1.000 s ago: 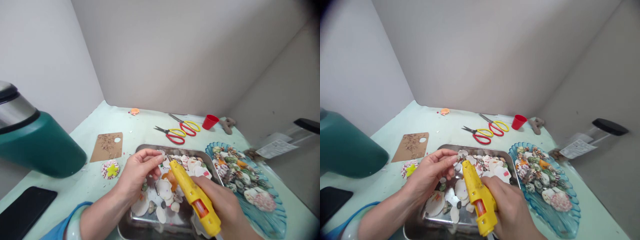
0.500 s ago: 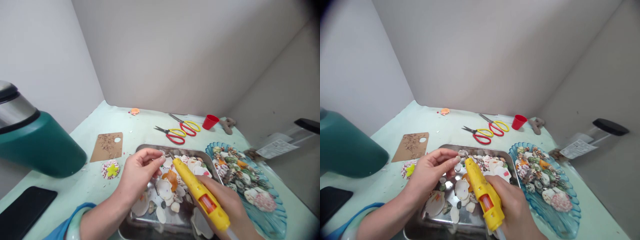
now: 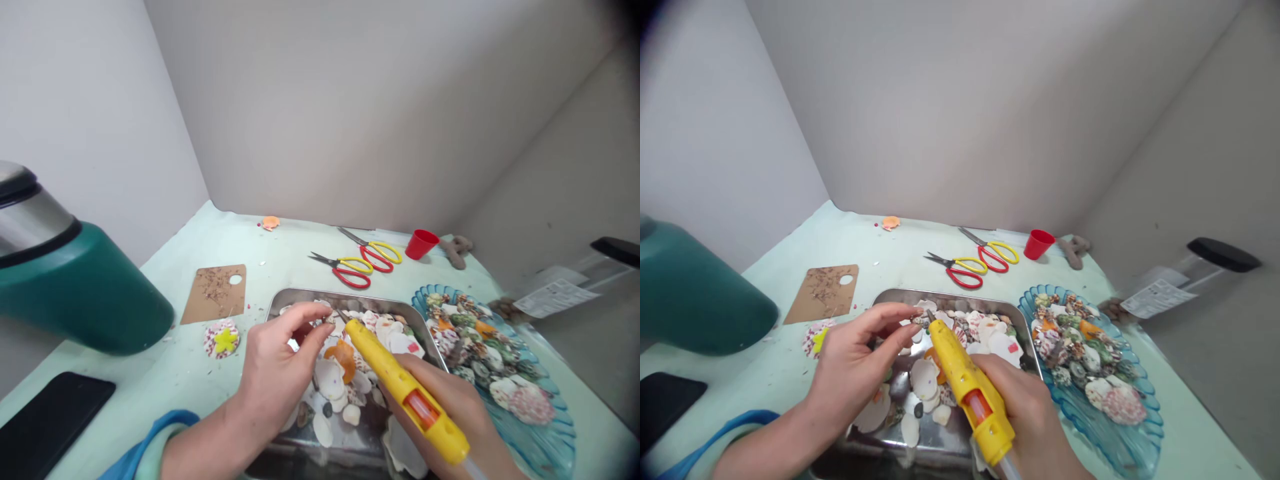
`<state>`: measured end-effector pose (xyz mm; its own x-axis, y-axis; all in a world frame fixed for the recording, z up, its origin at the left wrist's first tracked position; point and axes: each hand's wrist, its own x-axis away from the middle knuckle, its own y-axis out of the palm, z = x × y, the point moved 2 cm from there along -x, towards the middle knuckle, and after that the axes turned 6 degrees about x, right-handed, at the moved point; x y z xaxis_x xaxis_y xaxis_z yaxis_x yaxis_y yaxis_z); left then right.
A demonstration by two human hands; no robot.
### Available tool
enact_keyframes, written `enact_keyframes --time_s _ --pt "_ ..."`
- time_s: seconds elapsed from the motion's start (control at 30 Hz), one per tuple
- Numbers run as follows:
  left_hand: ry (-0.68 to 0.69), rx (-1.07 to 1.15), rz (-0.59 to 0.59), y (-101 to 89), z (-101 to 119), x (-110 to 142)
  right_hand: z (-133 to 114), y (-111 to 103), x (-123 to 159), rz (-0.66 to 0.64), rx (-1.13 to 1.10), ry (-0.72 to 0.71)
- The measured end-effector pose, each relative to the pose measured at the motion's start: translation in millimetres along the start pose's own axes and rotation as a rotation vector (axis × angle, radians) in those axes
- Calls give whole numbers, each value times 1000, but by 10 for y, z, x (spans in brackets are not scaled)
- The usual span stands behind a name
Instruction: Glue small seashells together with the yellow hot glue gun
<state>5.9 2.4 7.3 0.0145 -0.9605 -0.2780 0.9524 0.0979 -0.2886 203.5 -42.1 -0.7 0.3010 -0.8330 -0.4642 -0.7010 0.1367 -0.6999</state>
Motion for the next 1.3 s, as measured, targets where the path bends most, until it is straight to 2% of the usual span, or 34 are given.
enact_keyframes --time_s 0.23,0.47,0.57,0.73,0.87,1.0,1.13,1.23,1.3 --pt "52 -46 16 -8 5 5 -45 -27 -11 -39 -28 36" --pt "94 -88 42 -6 24 -3 0 -7 3 -39 -16 -23" --pt "50 -110 33 -11 26 -3 34 26 38 -37 -20 -26" --pt "-46 -38 11 -14 14 -9 7 12 33 38 -31 0" --pt "-71 -7 3 -11 -3 -12 -29 -51 11 -15 -5 -2" --pt "10 -65 9 -11 -3 5 -16 -56 15 -25 -34 53" --pt "203 -187 16 -15 20 47 20 -32 8 -72 -71 205" --pt "342 -247 18 -18 31 80 35 -38 11 -95 -52 221" --pt "384 -269 14 -18 28 91 47 -48 26 -76 -42 225"
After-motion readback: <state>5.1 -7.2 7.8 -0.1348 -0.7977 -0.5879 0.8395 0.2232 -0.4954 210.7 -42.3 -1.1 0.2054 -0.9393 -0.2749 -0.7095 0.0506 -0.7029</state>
